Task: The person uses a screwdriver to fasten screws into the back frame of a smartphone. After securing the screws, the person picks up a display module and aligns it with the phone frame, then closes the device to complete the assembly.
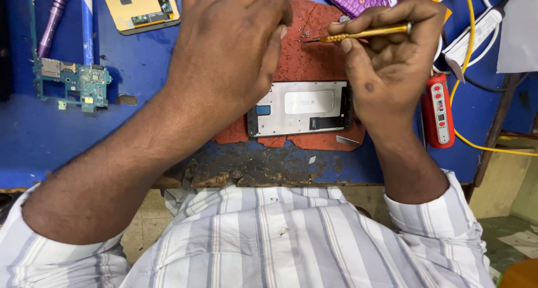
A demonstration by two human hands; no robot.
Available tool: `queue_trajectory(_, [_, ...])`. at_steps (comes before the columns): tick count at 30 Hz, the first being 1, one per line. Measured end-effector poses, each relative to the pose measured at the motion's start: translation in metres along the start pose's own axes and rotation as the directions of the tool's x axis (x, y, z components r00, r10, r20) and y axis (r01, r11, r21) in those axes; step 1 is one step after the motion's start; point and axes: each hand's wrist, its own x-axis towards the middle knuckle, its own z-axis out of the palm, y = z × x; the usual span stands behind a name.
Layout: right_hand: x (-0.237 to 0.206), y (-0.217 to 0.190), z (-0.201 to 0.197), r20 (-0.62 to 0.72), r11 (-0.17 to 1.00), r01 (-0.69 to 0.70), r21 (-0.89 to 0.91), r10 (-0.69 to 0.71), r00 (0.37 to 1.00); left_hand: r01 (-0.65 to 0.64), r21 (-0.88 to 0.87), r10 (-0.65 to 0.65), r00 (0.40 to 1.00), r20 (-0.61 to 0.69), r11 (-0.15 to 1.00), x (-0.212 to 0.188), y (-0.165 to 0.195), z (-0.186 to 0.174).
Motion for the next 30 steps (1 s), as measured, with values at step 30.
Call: queue_trajectory(30, [-0.007,-0.015,-0.006,-0.127,0.990,-0.044,0.135,0.061,0.990,-0.037,-0.191,0.048,0.998,0.051,0.981,-0.005,-0.006,0.022])
